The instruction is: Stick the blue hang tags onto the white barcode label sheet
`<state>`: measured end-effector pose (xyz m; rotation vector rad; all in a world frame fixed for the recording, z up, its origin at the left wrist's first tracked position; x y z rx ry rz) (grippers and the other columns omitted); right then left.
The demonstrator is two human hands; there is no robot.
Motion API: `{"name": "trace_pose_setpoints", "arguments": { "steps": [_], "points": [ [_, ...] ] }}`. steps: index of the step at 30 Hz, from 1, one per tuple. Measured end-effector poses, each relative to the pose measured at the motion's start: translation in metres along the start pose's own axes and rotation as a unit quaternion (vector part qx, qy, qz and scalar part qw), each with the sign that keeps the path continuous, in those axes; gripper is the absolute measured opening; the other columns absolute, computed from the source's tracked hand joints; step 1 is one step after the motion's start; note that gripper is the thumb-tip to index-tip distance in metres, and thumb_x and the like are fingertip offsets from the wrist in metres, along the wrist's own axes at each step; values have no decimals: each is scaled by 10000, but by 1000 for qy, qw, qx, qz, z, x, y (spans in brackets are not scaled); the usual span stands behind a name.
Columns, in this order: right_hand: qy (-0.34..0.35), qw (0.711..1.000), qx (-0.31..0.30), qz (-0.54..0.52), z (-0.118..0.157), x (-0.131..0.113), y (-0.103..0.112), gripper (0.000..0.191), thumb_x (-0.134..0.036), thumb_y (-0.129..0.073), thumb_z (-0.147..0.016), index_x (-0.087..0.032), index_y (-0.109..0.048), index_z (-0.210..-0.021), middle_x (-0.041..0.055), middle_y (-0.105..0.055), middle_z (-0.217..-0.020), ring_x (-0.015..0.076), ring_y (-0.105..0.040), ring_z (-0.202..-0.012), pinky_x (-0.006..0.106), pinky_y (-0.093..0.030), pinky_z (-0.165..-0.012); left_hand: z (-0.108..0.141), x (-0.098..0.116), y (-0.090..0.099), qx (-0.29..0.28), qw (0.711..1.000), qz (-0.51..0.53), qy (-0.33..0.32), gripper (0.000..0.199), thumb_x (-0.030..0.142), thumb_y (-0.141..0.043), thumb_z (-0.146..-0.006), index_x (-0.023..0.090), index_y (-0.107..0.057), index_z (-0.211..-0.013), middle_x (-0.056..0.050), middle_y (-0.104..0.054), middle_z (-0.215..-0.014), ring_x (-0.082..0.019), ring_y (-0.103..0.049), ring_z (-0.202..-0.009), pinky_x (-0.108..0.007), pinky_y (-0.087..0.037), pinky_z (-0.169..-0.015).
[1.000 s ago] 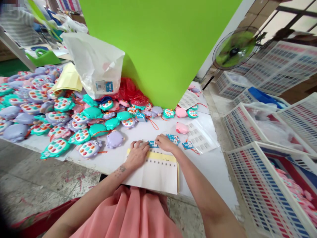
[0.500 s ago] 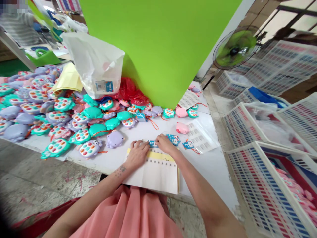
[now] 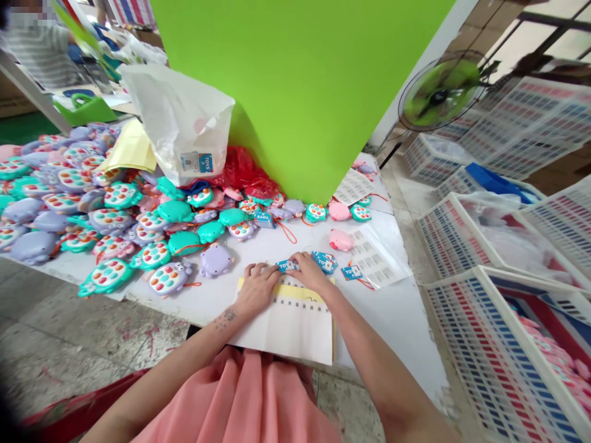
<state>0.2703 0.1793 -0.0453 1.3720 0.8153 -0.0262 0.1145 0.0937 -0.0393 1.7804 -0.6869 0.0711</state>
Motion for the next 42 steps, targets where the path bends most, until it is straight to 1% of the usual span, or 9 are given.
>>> {"name": "trace_pose_setpoints", "arguments": {
  "steps": [5,10,12,16,19,23,27,37,42],
  "points": [
    [-21,999,-14,21,-7,2,1,108,-240,-549,-829,-179,-578,-914,33,-567,-867,155,-539,-840,290,-401,-784,-1,0,1,-16,1000,-21,-8,431,82,-416,-828,290,-507,-1195,-47,-561,-1220,-302,-421,-1104,-512,-262,-933],
    [-40,999,-15,16,-11,1,1,399,-237,-607,-791,-180,-479,-1165,0,-578,-790,145,-552,-765,252,-395,-718,-2,-1,-1,-19,999,-35,-10,425,103,-434,-831,307,-512,-1196,-38,-560,-1214,-300,-424,-1096,-507,-274,-923],
    [-65,997,-15,29,-13,-1,0,415,-251,-579,-820,-180,-444,-1206,-5,-588,-751,149,-565,-749,243,-388,-689,-2,0,-2,-21,999,-46,-7,415,110,-430,-836,301,-514,-1195,-34,-558,-1216,-297,-424,-1091,-505,-278,-923],
    [-133,986,2,99,-18,-5,-2,286,-292,-520,-869,-185,-494,-1133,54,-632,-845,189,-591,-812,267,-387,-683,-1,1,-1,-23,998,-59,-8,382,126,-415,-852,288,-521,-1181,-25,-555,-1219,-293,-421,-1092,-501,-279,-928],
    [-135,984,6,113,-18,-7,-1,268,-243,-473,-892,-171,-504,-1148,91,-632,-944,199,-596,-862,289,-407,-727,-1,2,1,-23,998,-61,-9,382,120,-410,-851,289,-518,-1176,-27,-556,-1216,-291,-423,-1093,-502,-275,-933],
    [-32,993,-22,107,-11,-10,9,287,-226,-522,-869,-194,-570,-1150,81,-585,-1036,171,-565,-953,282,-412,-851,-2,1,1,-13,999,-48,-2,385,95,-404,-838,254,-498,-1177,-42,-559,-1206,-278,-425,-1094,-482,-283,-935],
    [97,978,-42,178,3,-18,17,376,-257,-652,-784,-222,-602,-1156,98,-545,-1153,225,-495,-1047,355,-398,-922,-2,-3,2,1,999,-28,24,379,75,-408,-810,194,-477,-1163,-78,-568,-1147,-256,-448,-1059,-449,-311,-912],
    [235,908,-11,348,30,-40,6,286,-92,-470,-862,-113,-580,-1125,123,-611,-1099,242,-490,-996,391,-397,-872,-1,-5,5,3,999,-5,47,363,76,-422,-773,185,-486,-1113,-88,-564,-1064,-243,-473,-1010,-426,-319,-901],
    [240,903,57,352,35,-44,9,232,-108,-404,-894,-140,-624,-962,81,-634,-880,204,-503,-857,346,-393,-807,0,-4,7,5,999,3,48,327,77,-420,-792,194,-488,-1089,-80,-563,-1061,-237,-464,-1022,-417,-313,-907]
  ]
}}
Point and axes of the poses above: each hand's wrist, its own z-axis away from the middle knuckle, its own y-axis out of the back of the hand, x = y × z, the point moved 4 cm from there along -z, towards the middle knuckle
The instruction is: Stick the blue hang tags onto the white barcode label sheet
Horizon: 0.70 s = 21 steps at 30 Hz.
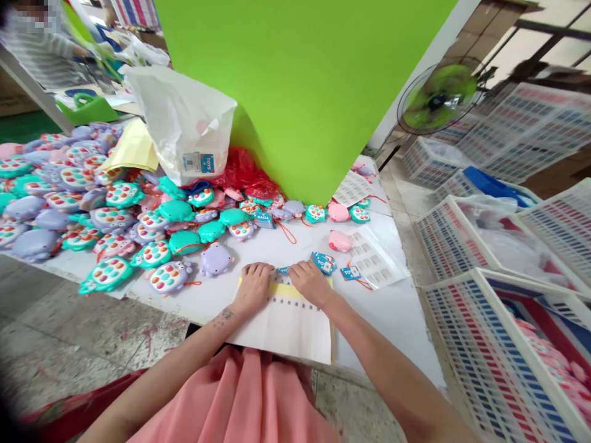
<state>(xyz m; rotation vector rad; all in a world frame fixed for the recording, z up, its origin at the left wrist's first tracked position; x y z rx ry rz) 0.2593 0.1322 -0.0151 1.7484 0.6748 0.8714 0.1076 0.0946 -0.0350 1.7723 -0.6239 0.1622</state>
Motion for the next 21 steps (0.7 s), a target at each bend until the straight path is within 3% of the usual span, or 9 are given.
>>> {"name": "trace_pose_setpoints", "arguments": {
  "steps": [4,7,11,13,16,18,21],
  "points": [
    [-17,1000,4,0,-2,-4,1,210,-110,-425,-890,-162,-628,-869,59,-626,-804,197,-503,-813,330,-390,-775,1,0,1,3,1000,8,1,323,80,-425,-805,204,-489,-1097,-72,-567,-1056,-233,-459,-1028,-412,-311,-904],
    [-11,1000,9,-19,1,-3,5,210,-103,-442,-885,-170,-634,-939,54,-649,-878,190,-516,-837,326,-390,-819,1,-1,0,2,1000,7,0,346,81,-444,-794,206,-496,-1112,-70,-570,-1063,-238,-449,-1042,-419,-307,-906],
    [-127,991,34,10,18,27,14,293,-109,-443,-886,-172,-592,-1131,72,-643,-1062,205,-520,-927,335,-393,-853,0,-5,-3,1,1000,16,6,374,63,-462,-769,205,-514,-1112,-69,-575,-1074,-242,-442,-1057,-422,-311,-904],
    [-194,981,-1,33,29,48,13,286,-106,-470,-869,-179,-609,-1108,82,-639,-1074,221,-522,-925,351,-405,-824,0,-9,-6,6,999,37,22,356,55,-432,-791,206,-526,-1100,-65,-584,-1067,-235,-451,-1048,-415,-321,-894],
    [-219,973,-71,33,38,61,12,186,-131,-532,-842,-177,-664,-965,110,-630,-1063,235,-527,-915,360,-410,-793,-2,-18,-7,25,992,105,63,320,64,-374,-836,206,-544,-1066,-60,-599,-1044,-222,-478,-1022,-401,-346,-876],
    [-230,970,-73,15,35,55,19,170,-169,-529,-856,-178,-676,-941,124,-627,-995,234,-530,-895,356,-409,-782,-2,-24,-5,57,978,174,96,285,95,-344,-863,198,-551,-1029,-63,-603,-1015,-212,-500,-988,-391,-370,-869],
    [-256,963,-35,-82,21,24,32,227,-217,-479,-890,-205,-665,-1019,95,-599,-902,211,-544,-867,324,-425,-772,-1,-33,0,119,939,290,140,233,180,-332,-899,187,-533,-1018,-67,-598,-968,-191,-527,-937,-366,-402,-867]
  ]
}}
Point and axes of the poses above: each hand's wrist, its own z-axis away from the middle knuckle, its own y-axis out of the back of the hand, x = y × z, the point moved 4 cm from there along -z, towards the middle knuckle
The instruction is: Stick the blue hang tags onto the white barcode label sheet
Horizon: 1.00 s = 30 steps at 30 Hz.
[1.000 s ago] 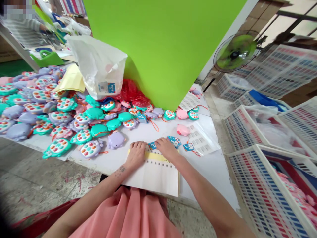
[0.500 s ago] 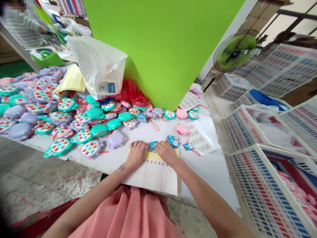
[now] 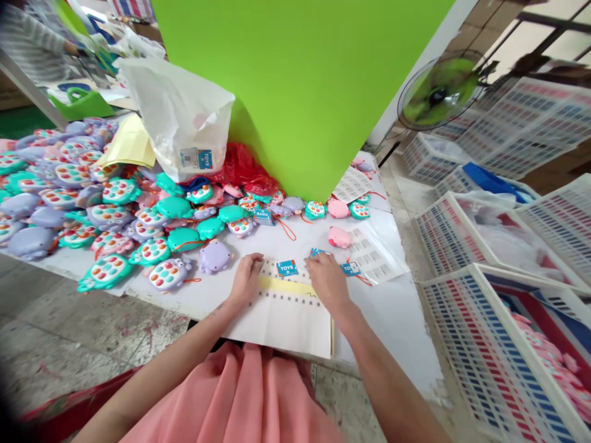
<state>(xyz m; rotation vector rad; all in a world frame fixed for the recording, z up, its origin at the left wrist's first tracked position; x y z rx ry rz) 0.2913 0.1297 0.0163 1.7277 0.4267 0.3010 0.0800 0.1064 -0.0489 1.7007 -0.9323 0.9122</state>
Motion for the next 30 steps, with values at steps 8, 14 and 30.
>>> {"name": "trace_pose_setpoints", "arguments": {
  "steps": [8,14,30],
  "points": [
    [7,978,-110,-176,9,-107,-37,302,-225,-490,-881,-219,-570,-1172,69,-552,-993,180,-572,-904,274,-450,-793,-1,-20,13,134,954,251,93,293,420,-336,-933,195,-477,-1057,-29,-601,-846,-147,-582,-856,-337,-445,-864],
    [-23,992,-90,-83,6,-118,-50,325,-212,-457,-889,-198,-505,-1211,108,-534,-1010,231,-536,-955,310,-452,-754,-2,-24,12,152,940,286,103,335,472,-337,-925,196,-488,-1040,-19,-599,-806,-139,-589,-809,-330,-465,-833],
    [-87,953,-7,-289,-6,-106,-56,146,-188,-421,-870,-198,-558,-822,56,-610,-849,182,-559,-819,298,-441,-746,0,-12,15,108,968,214,75,303,425,-312,-939,196,-494,-1019,-35,-583,-870,-152,-582,-851,-322,-449,-836]
  ]
}}
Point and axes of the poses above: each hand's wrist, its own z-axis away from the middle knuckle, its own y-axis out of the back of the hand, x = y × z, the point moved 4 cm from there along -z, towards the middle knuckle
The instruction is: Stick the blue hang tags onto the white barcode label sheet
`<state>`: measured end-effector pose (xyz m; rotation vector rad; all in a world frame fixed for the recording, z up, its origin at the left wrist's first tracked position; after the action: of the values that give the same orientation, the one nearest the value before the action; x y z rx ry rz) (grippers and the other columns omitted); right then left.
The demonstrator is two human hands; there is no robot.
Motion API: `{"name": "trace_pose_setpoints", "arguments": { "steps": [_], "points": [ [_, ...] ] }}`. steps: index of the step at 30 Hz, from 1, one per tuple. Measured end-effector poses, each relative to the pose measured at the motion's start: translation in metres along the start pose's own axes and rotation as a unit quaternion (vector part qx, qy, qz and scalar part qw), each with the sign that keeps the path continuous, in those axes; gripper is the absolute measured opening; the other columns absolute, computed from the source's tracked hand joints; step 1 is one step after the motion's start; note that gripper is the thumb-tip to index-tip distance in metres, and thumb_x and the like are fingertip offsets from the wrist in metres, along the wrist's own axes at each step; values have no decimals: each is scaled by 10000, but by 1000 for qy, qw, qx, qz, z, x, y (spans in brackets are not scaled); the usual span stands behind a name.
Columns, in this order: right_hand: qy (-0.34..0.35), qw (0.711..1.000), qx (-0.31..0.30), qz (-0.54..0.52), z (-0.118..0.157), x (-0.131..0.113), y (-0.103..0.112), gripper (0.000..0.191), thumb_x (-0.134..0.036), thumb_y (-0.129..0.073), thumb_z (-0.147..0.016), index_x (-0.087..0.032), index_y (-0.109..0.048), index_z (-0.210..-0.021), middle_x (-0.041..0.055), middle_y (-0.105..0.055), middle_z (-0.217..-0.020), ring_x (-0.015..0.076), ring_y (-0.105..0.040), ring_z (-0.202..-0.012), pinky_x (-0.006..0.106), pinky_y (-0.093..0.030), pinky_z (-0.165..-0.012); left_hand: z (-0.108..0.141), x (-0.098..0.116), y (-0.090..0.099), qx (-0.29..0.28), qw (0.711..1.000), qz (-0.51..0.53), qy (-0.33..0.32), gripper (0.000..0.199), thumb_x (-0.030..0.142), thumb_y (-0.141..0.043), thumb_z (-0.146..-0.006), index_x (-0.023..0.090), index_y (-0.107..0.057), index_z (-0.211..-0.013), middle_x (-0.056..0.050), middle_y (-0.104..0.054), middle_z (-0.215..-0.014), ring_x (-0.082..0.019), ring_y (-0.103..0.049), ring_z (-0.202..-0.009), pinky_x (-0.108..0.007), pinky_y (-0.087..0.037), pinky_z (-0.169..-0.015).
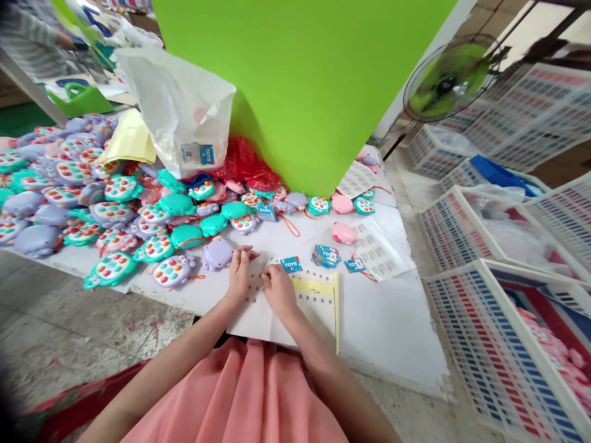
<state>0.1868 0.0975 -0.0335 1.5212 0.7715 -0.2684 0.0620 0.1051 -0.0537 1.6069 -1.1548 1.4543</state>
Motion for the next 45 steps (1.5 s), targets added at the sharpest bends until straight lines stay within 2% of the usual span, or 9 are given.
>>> {"name": "trace_pose_setpoints", "arguments": {
  "steps": [4,6,9,12,15,21,30,38,45],
  "points": [
    [-62,994,-5,-90,-21,38,26,110,-243,-451,-831,-197,-540,-787,21,-604,-730,168,-561,-729,279,-438,-673,4,11,-9,-74,986,-125,-79,253,325,-322,-943,187,-527,-996,-57,-601,-930,-169,-554,-905,-339,-428,-847],
    [-74,994,-38,-77,-33,58,42,117,-247,-449,-818,-192,-535,-760,5,-585,-673,159,-554,-686,268,-425,-643,9,16,-18,-147,955,-212,-148,234,263,-348,-931,195,-560,-1002,-58,-619,-971,-176,-528,-946,-355,-402,-878],
    [-68,991,-111,-40,-47,79,59,136,-242,-425,-826,-184,-526,-756,-10,-567,-635,137,-543,-623,248,-407,-602,18,19,-32,-239,888,-327,-216,265,212,-391,-908,245,-583,-1087,-47,-620,-1089,-203,-480,-1049,-401,-355,-924],
    [-54,982,-180,-20,-55,86,63,139,-220,-409,-840,-174,-518,-766,-18,-564,-624,117,-535,-579,228,-391,-566,25,16,-41,-282,834,-409,-241,312,213,-456,-879,289,-563,-1162,-41,-582,-1193,-248,-419,-1143,-447,-326,-942],
    [-36,977,-211,-15,-59,86,60,134,-208,-427,-844,-169,-524,-761,-31,-552,-595,106,-527,-562,214,-384,-552,30,15,-45,-305,804,-432,-273,334,202,-480,-865,298,-547,-1178,-39,-572,-1210,-264,-391,-1187,-460,-315,-952],
    [-16,971,-237,4,-64,84,58,119,-179,-455,-841,-174,-541,-759,-30,-573,-622,98,-518,-549,208,-376,-547,31,18,-48,-299,794,-447,-282,312,204,-462,-880,293,-532,-1170,-39,-569,-1204,-266,-418,-1161,-453,-312,-950],
    [5,975,-221,30,-64,81,59,127,-163,-450,-848,-171,-554,-778,-5,-599,-703,118,-541,-634,237,-392,-636,32,21,-51,-300,785,-463,-281,270,290,-425,-910,283,-538,-1155,-36,-561,-1196,-272,-423,-1133,-451,-291,-958],
    [23,977,-208,50,-64,81,58,117,-146,-466,-839,-163,-562,-774,12,-601,-742,128,-539,-690,244,-383,-675,32,25,-53,-320,767,-483,-275,486,533,-384,-882,298,-435,-1305,-64,-544,-1186,-287,-440,-1085,-463,-279,-952],
    [36,981,-180,63,-64,86,55,94,-138,-494,-828,-161,-565,-772,25,-596,-773,136,-528,-733,254,-378,-715,34,22,-58,-302,757,-509,-276,532,591,-345,-864,294,-462,-1290,-71,-550,-1142,-306,-437,-1048,-486,-279,-931]
  ]
}}
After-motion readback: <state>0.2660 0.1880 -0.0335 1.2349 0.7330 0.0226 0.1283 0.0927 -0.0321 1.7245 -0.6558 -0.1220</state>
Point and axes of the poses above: each hand's wrist, its own z-axis away from the middle knuckle, its own y-axis out of the back of the hand, x = y × z, the point moved 4 cm from there along -z, towards the middle knuckle
